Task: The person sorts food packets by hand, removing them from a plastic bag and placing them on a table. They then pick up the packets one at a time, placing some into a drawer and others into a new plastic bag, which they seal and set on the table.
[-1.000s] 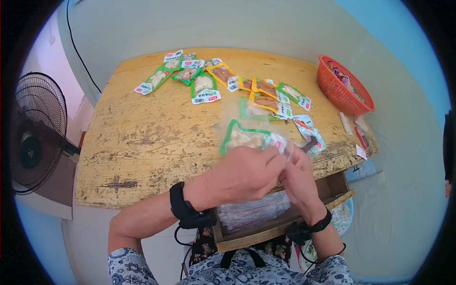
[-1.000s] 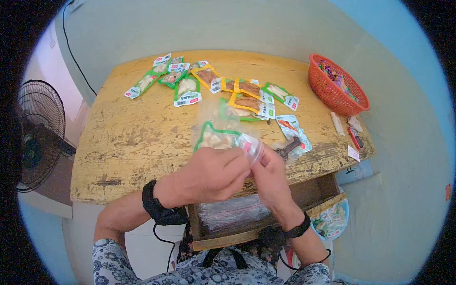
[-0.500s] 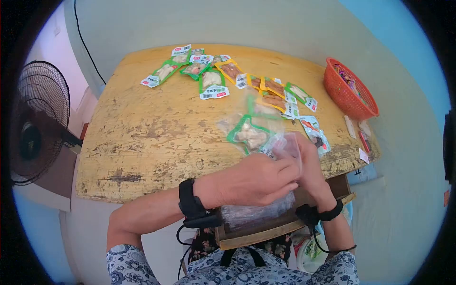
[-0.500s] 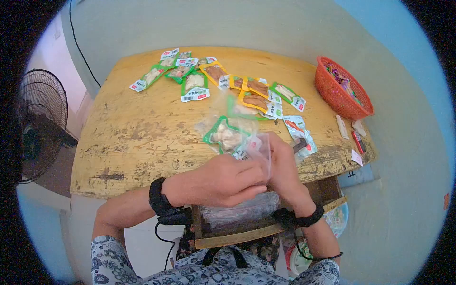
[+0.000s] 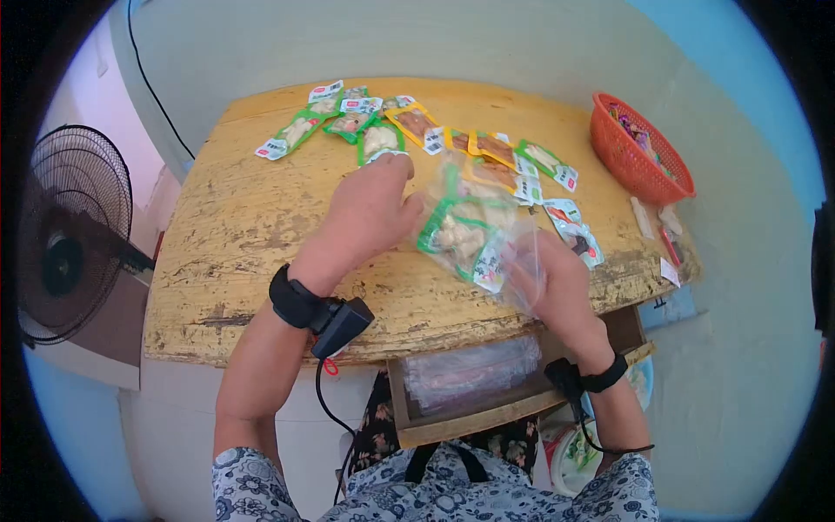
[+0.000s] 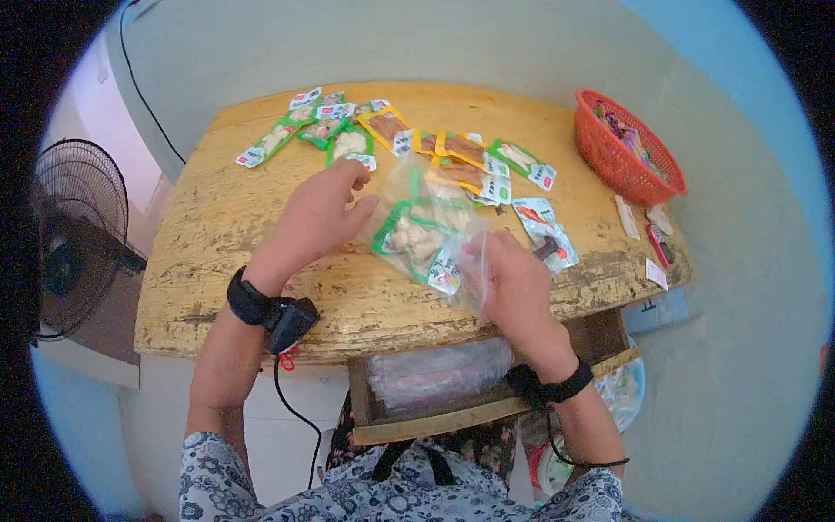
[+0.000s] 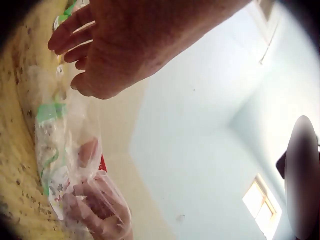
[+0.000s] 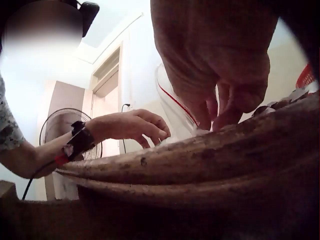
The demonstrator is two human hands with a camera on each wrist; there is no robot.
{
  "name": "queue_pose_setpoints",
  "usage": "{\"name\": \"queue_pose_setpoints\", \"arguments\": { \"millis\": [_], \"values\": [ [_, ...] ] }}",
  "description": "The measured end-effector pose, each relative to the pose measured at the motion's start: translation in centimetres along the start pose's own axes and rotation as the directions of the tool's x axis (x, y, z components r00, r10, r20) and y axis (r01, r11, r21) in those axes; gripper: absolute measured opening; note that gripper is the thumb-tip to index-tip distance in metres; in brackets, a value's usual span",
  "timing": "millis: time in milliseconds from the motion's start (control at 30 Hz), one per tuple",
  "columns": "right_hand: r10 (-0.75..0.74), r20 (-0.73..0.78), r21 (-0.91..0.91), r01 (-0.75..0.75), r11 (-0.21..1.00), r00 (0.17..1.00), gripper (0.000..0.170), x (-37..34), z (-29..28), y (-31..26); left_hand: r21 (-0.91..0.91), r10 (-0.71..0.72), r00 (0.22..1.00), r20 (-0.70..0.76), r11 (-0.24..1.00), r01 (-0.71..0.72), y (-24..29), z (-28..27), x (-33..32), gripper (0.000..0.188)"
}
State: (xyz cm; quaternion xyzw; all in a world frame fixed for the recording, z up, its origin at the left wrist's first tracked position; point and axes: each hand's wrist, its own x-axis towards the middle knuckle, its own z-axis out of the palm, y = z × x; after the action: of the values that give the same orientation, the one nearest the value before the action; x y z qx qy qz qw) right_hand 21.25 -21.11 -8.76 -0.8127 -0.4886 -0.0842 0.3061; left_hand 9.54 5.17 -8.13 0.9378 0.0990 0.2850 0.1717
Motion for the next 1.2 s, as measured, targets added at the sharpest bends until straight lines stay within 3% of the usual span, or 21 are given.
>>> {"name": "queue_pose_setpoints", "arguments": {
  "millis": [33,133,233,333,433,533,633,733,833,933,1067,1200],
  "values": [
    [-0.081,-0.025,-0.017,0.08,0.997,0.996,0.027,-0.3,0.1,0.2,-0.032,0.016,1.0,-0.005,0.999,-0.016,-0.1,0.3,0.0,0.04],
    [-0.227,0.018,-0.171,0.227,0.959,0.974,0.033,-0.2,0.2,0.3,-0.284,-0.064,0.985,0.157,0.953,0.107,0.6,0.6,-0.1,0.052],
    [-0.266,0.097,-0.166,0.28,0.946,0.959,0.043,0.2,-0.1,0.4,-0.212,-0.307,0.881,0.359,0.893,0.397,1.3,-1.0,1.0,0.061],
    [-0.274,0.172,-0.106,0.294,0.95,0.946,0.048,0.5,-0.7,-0.8,-0.205,-0.319,0.895,0.313,0.897,0.392,-0.5,-0.8,1.1,0.059],
    [-0.346,0.148,-0.112,0.363,0.925,0.927,0.048,0.8,-0.2,-1.0,-0.582,-0.009,0.943,0.333,0.785,0.213,-1.6,0.1,0.8,0.052],
    [-0.386,0.216,-0.094,0.412,0.906,0.897,0.048,0.9,-0.1,-0.8,-0.373,-0.113,0.775,0.622,0.827,0.42,-2.0,-0.5,1.1,0.044],
    [-0.425,0.209,-0.037,0.442,0.896,0.881,0.05,0.9,0.3,0.1,-0.539,-0.048,0.841,0.539,0.747,0.389,-2.4,0.6,0.6,0.037],
    [-0.424,0.181,-0.02,0.434,0.901,0.887,0.049,1.0,0.3,1.0,-0.58,0.0,0.883,0.469,0.754,0.308,-3.5,1.2,0.7,0.033],
    [-0.362,0.128,0.122,0.348,0.93,0.923,0.044,0.1,0.6,2.8,-0.305,-0.156,0.91,0.384,0.909,0.284,-3.8,0.2,0.8,0.035],
    [-0.216,-0.045,0.169,0.221,0.961,0.975,0.037,-0.9,0.2,2.6,-0.165,-0.272,0.943,0.19,0.938,0.304,-3.7,-0.7,1.3,0.04],
    [-0.166,-0.065,0.104,0.172,0.98,0.984,0.033,-2.3,-1.8,-0.3,-0.042,-0.368,0.929,-0.047,0.93,0.366,-5.2,-1.0,1.6,0.04],
    [-0.109,-0.209,0.079,0.128,0.989,0.972,0.032,-4.9,-2.3,-2.8,-0.073,-0.353,0.925,-0.141,0.936,0.345,-8.2,-1.1,2.0,0.035]
  ]
}}
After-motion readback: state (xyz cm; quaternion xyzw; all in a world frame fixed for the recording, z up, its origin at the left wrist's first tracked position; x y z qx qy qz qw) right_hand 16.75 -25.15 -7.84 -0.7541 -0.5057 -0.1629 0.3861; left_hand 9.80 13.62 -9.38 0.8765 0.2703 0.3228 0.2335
